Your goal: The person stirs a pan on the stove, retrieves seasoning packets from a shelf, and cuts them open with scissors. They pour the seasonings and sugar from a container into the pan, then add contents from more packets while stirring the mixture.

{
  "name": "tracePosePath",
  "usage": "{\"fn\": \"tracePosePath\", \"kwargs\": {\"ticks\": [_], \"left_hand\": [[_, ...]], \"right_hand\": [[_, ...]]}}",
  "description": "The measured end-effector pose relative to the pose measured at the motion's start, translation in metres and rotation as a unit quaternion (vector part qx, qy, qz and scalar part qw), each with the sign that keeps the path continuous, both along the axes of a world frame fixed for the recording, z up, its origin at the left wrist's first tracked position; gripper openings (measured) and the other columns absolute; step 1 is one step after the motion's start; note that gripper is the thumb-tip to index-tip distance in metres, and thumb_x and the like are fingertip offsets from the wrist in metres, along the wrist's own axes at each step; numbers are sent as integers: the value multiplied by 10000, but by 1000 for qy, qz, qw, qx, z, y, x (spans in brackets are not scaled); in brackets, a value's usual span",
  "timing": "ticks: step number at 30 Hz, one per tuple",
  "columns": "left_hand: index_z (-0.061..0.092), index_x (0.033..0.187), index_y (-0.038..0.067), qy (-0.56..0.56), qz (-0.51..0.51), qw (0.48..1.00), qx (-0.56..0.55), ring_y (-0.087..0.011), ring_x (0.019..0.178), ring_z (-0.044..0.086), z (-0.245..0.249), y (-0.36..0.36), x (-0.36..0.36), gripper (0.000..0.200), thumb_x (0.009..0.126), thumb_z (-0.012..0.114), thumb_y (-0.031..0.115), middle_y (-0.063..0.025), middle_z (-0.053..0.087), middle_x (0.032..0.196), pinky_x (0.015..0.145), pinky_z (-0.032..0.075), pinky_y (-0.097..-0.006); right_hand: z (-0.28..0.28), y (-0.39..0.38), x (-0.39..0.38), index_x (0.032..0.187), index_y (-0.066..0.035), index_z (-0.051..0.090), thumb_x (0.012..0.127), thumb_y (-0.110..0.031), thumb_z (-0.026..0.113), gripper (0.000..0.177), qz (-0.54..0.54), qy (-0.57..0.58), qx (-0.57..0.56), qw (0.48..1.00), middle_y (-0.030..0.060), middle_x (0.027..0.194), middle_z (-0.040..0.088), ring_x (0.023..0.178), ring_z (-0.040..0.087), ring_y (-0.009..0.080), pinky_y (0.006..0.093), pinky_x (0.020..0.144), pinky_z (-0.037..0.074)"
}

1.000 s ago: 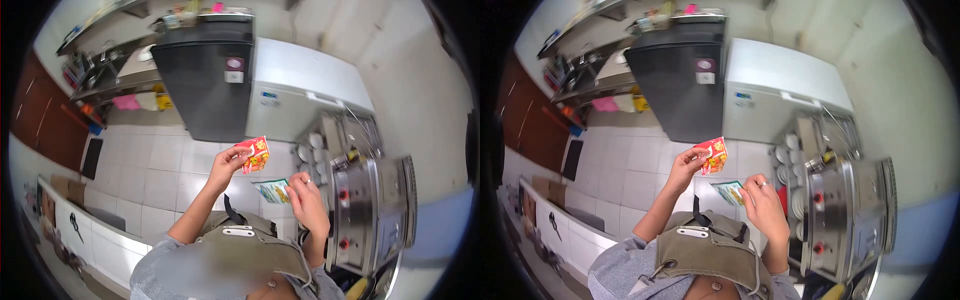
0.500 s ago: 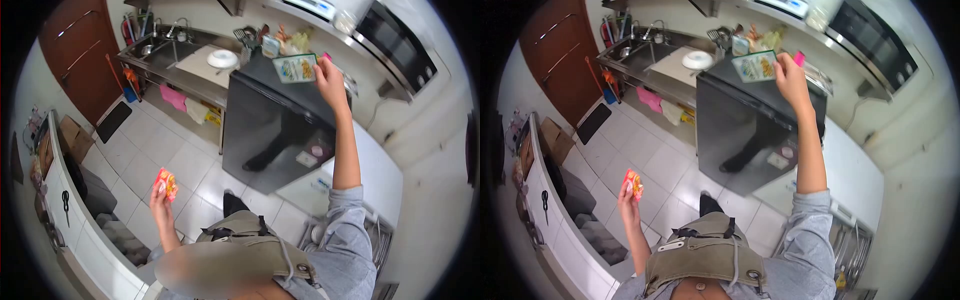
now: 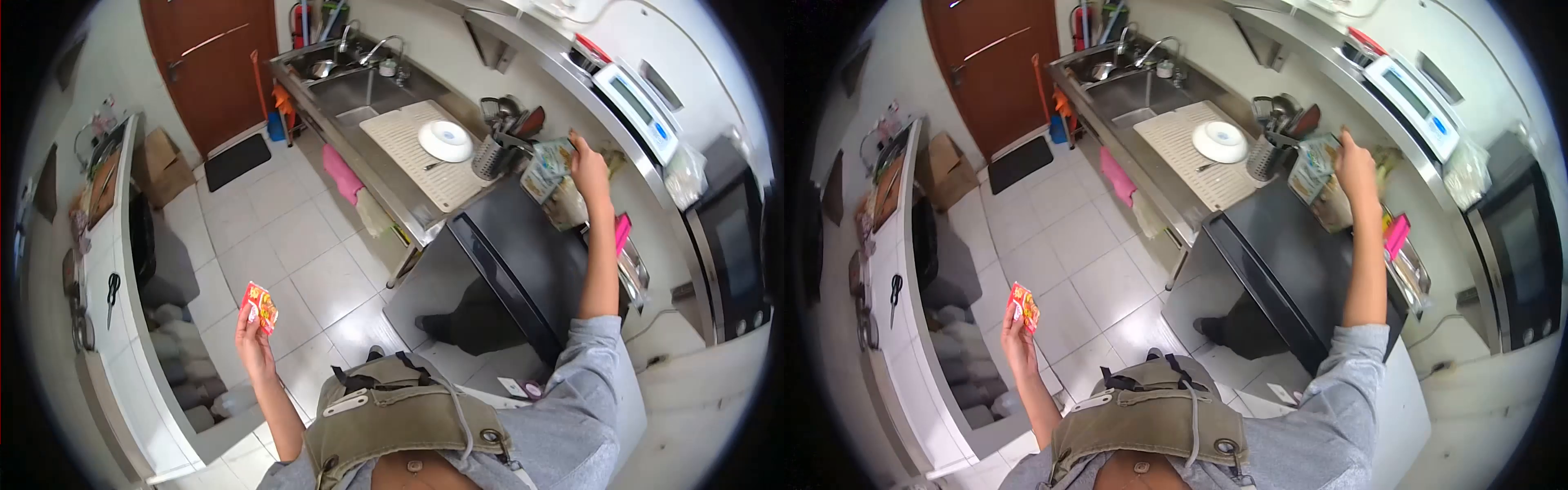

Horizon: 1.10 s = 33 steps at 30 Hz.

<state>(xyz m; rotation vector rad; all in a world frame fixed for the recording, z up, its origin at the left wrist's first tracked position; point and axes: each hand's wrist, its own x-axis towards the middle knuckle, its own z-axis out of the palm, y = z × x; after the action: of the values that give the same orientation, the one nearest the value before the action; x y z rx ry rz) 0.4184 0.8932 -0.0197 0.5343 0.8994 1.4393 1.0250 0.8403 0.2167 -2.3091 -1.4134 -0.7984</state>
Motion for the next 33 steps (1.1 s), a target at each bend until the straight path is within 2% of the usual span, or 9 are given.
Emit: {"fn": "tracePosePath", "kwargs": {"ticks": [6, 8, 9, 12, 15, 17, 19, 24, 33], "left_hand": [[509, 1186, -58, 49, 54, 997, -21, -208, 1029, 571, 13, 4, 5, 355, 833, 486, -35, -154, 542, 1164, 878, 498, -329], [521, 1177, -48, 41, 77, 996, -23, -196, 1008, 580, 11, -3, -3, 348, 832, 484, -36, -145, 558, 1137, 861, 503, -326], [531, 1168, -40, 46, 78, 995, -34, -183, 978, 589, 11, -6, -6, 340, 832, 483, -36, -134, 573, 1108, 840, 507, -314], [581, 1114, -17, 59, 103, 991, -53, -150, 920, 589, 1, -17, -30, 287, 847, 480, -38, -92, 588, 1065, 803, 494, -267], [597, 1091, -13, 90, 141, 981, -97, -139, 905, 588, -16, -21, -47, 275, 841, 485, -35, -82, 596, 1061, 794, 487, -267], [587, 1102, -22, 90, 169, 977, -88, -147, 921, 592, -13, -21, -66, 287, 838, 476, -45, -93, 597, 1057, 788, 494, -264], [575, 1118, -28, 86, 192, 975, -74, -159, 938, 596, -12, -17, -78, 308, 831, 467, -58, -103, 597, 1063, 783, 500, -257], [580, 1123, -16, 107, 182, 973, -94, -157, 936, 595, -20, 38, -160, 311, 833, 471, -47, -95, 593, 1067, 806, 484, -259], [622, 1074, 8, 185, 179, 964, -60, -119, 873, 573, -13, 133, -242, 292, 807, 513, -36, -56, 596, 1016, 759, 470, -240]], "right_hand": [[-19, 25, 30, 1156, -93, 501, 750, -155, 614, 426, 133, -37, -35, 990, 248, 994, 589, 840, 574, 417, 479, 752, 451], [1, 25, 17, 1239, -51, 455, 690, -14, 594, 567, 11, 62, -156, 986, 272, 1162, 526, 1043, 518, 409, 456, 868, 427], [-19, 19, 76, 1255, -18, 432, 673, 47, 553, 598, 149, -28, -102, 983, 291, 1218, 478, 1100, 476, 427, 455, 922, 397], [-9, 13, 80, 1261, -1, 424, 644, 112, 490, 630, 133, 39, -178, 974, 268, 1318, 394, 1185, 399, 429, 445, 989, 351], [-45, 32, 161, 1190, 35, 472, 624, 138, 485, 574, 198, -26, -191, 961, 275, 1295, 427, 1228, 400, 381, 407, 1005, 348], [-11, 34, 93, 1162, 43, 498, 622, 131, 497, 547, 61, 165, -205, 963, 279, 1270, 451, 1232, 399, 375, 382, 1026, 322], [-20, 34, 159, 1239, 85, 446, 636, 87, 513, 606, 86, 132, -155, 975, 247, 1212, 500, 1214, 429, 347, 335, 1022, 306], [-3, 28, 119, 1169, 73, 476, 703, 49, 521, 469, -103, 269, -152, 945, 226, 1132, 517, 1090, 498, 346, 379, 948, 357], [-26, 54, 62, 1106, 28, 512, 705, -43, 584, 413, -157, 152, -125, 968, 193, 1081, 537, 1050, 506, 305, 362, 929, 367]]}}
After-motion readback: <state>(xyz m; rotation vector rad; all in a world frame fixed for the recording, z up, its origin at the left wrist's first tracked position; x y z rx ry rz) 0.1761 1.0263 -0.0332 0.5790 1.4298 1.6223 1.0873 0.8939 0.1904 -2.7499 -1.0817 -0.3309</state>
